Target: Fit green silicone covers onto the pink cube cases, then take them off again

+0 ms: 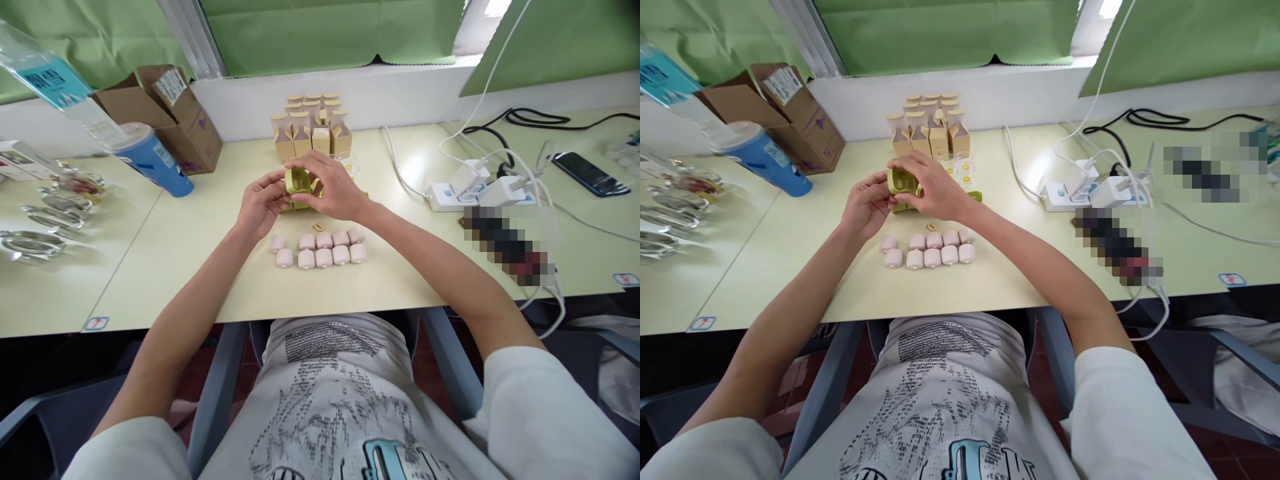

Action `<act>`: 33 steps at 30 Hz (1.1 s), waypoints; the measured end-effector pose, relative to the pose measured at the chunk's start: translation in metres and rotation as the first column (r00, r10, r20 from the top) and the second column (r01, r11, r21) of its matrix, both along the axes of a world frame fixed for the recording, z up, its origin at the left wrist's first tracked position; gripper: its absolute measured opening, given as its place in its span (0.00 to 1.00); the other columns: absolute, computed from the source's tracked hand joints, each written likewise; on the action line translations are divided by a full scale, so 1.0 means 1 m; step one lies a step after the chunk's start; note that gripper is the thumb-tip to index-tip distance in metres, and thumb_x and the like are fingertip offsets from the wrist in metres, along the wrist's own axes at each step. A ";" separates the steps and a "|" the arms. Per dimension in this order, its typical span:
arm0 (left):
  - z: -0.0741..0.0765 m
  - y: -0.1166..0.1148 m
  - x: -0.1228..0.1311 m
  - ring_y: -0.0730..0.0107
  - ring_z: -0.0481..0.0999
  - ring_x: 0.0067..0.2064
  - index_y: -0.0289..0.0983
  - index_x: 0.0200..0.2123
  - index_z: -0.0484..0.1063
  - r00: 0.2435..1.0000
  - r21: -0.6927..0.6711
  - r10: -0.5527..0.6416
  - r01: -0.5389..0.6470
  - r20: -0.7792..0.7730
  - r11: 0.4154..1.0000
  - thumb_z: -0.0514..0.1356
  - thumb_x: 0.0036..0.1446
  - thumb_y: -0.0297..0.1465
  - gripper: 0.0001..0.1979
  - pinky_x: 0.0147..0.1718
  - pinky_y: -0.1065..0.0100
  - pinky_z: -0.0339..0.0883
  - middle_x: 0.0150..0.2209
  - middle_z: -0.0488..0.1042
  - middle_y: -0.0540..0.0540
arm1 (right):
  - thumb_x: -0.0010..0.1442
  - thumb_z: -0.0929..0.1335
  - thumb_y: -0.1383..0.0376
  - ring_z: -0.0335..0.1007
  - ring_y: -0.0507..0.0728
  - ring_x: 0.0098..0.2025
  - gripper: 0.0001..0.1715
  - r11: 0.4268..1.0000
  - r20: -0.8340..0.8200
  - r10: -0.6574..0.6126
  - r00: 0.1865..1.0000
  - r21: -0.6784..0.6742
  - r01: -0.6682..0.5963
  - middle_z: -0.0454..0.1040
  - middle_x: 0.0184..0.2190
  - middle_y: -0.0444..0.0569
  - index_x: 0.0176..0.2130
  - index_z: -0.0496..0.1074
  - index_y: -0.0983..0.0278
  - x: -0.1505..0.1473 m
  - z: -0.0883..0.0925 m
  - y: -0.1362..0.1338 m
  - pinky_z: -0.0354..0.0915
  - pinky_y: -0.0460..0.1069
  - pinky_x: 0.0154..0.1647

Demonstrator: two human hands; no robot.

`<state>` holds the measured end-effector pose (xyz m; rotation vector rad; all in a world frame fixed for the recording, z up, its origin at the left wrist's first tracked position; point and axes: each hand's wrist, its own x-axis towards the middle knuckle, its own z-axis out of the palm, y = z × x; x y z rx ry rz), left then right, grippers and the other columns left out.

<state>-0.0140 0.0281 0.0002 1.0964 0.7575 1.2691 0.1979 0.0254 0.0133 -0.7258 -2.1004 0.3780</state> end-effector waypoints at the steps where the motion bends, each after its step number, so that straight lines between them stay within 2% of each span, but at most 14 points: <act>1: -0.001 0.001 0.001 0.79 0.75 0.25 0.38 0.40 0.83 1.000 0.011 0.026 -0.026 0.006 1.000 0.77 0.48 0.27 0.15 0.25 0.75 0.68 0.28 0.78 0.54 | 0.73 0.72 0.38 0.75 0.64 0.55 0.36 1.000 0.004 -0.003 1.000 0.012 0.003 0.81 0.59 0.55 0.65 0.78 0.59 -0.001 0.000 0.000 0.81 0.61 0.54; 4: -0.002 0.002 0.002 0.79 0.73 0.23 0.41 0.40 0.79 0.996 0.042 0.091 -0.092 0.026 0.995 0.77 0.44 0.29 0.18 0.23 0.75 0.64 0.25 0.75 0.57 | 0.72 0.74 0.47 0.76 0.66 0.55 0.30 0.999 0.002 -0.028 1.000 0.037 0.028 0.80 0.60 0.57 0.64 0.77 0.59 -0.003 -0.001 -0.002 0.80 0.63 0.54; 7: -0.002 0.004 0.003 0.79 0.71 0.22 0.42 0.38 0.75 0.993 0.053 0.115 -0.116 0.015 0.992 0.78 0.43 0.30 0.19 0.22 0.74 0.61 0.24 0.74 0.58 | 0.72 0.75 0.48 0.74 0.63 0.50 0.28 0.998 0.031 -0.058 0.998 0.034 0.057 0.79 0.58 0.54 0.63 0.76 0.58 -0.005 -0.002 -0.003 0.79 0.61 0.50; 9: -0.001 0.005 0.002 0.79 0.70 0.22 0.42 0.36 0.73 0.993 0.054 0.122 -0.122 0.001 0.991 0.78 0.46 0.30 0.18 0.22 0.74 0.61 0.23 0.70 0.59 | 0.72 0.76 0.49 0.72 0.60 0.47 0.27 0.997 0.048 -0.061 0.997 0.040 0.059 0.78 0.57 0.53 0.62 0.76 0.58 -0.005 -0.001 -0.004 0.79 0.59 0.46; 12: 0.002 0.001 0.002 0.79 0.71 0.22 0.41 0.37 0.73 0.992 0.049 0.123 -0.123 0.002 0.991 0.77 0.52 0.29 0.16 0.23 0.74 0.62 0.23 0.69 0.59 | 0.70 0.76 0.54 0.75 0.61 0.48 0.25 0.995 0.034 -0.063 0.997 0.086 0.060 0.77 0.55 0.54 0.61 0.76 0.60 -0.003 0.001 -0.007 0.80 0.58 0.44; 16: 0.007 -0.009 0.006 0.79 0.74 0.26 0.39 0.41 0.79 0.998 0.066 0.061 -0.063 0.028 0.996 0.76 0.57 0.27 0.11 0.26 0.75 0.66 0.29 0.76 0.55 | 0.73 0.75 0.53 0.79 0.66 0.55 0.25 0.994 0.040 -0.067 0.997 0.092 0.063 0.78 0.60 0.56 0.64 0.74 0.56 0.002 0.009 -0.011 0.83 0.60 0.47; 19: 0.007 -0.014 0.009 0.78 0.75 0.27 0.37 0.38 0.82 1.000 0.089 0.011 -0.011 0.005 0.996 0.78 0.61 0.31 0.09 0.27 0.74 0.69 0.28 0.76 0.53 | 0.73 0.75 0.52 0.79 0.68 0.59 0.27 0.991 0.060 -0.084 0.995 0.110 0.077 0.79 0.62 0.57 0.67 0.74 0.54 0.005 0.014 -0.013 0.83 0.63 0.52; 22: 0.004 -0.012 0.010 0.77 0.73 0.25 0.37 0.33 0.80 1.000 0.098 0.028 -0.027 -0.012 0.995 0.80 0.60 0.32 0.13 0.25 0.73 0.68 0.26 0.75 0.52 | 0.73 0.75 0.53 0.79 0.68 0.58 0.26 0.987 0.093 -0.100 0.991 0.136 0.087 0.80 0.60 0.56 0.66 0.75 0.53 0.005 0.016 -0.013 0.81 0.62 0.54; 26: 0.001 -0.006 0.007 0.76 0.73 0.24 0.37 0.29 0.77 0.999 0.058 0.039 -0.037 -0.029 0.998 0.79 0.56 0.27 0.14 0.23 0.73 0.66 0.25 0.74 0.53 | 0.72 0.76 0.56 0.79 0.71 0.59 0.25 0.988 0.141 -0.099 0.985 0.133 0.081 0.79 0.60 0.56 0.64 0.77 0.55 0.001 0.017 -0.014 0.78 0.62 0.53; 30: 0.003 -0.009 0.009 0.76 0.74 0.24 0.37 0.29 0.76 1.000 0.055 0.020 -0.020 -0.011 0.998 0.77 0.56 0.26 0.12 0.23 0.73 0.68 0.27 0.75 0.52 | 0.69 0.76 0.59 0.79 0.67 0.54 0.23 0.990 0.117 -0.086 0.989 0.125 0.071 0.80 0.57 0.53 0.61 0.77 0.55 -0.001 0.021 -0.017 0.78 0.60 0.49; 33: 0.003 -0.011 0.010 0.76 0.75 0.25 0.37 0.30 0.77 1.000 0.096 0.003 -0.005 0.020 0.995 0.78 0.57 0.28 0.13 0.23 0.73 0.69 0.28 0.76 0.52 | 0.69 0.76 0.59 0.79 0.68 0.56 0.24 0.985 0.119 -0.099 0.988 0.150 0.081 0.80 0.58 0.53 0.62 0.77 0.54 0.000 0.022 -0.018 0.78 0.61 0.51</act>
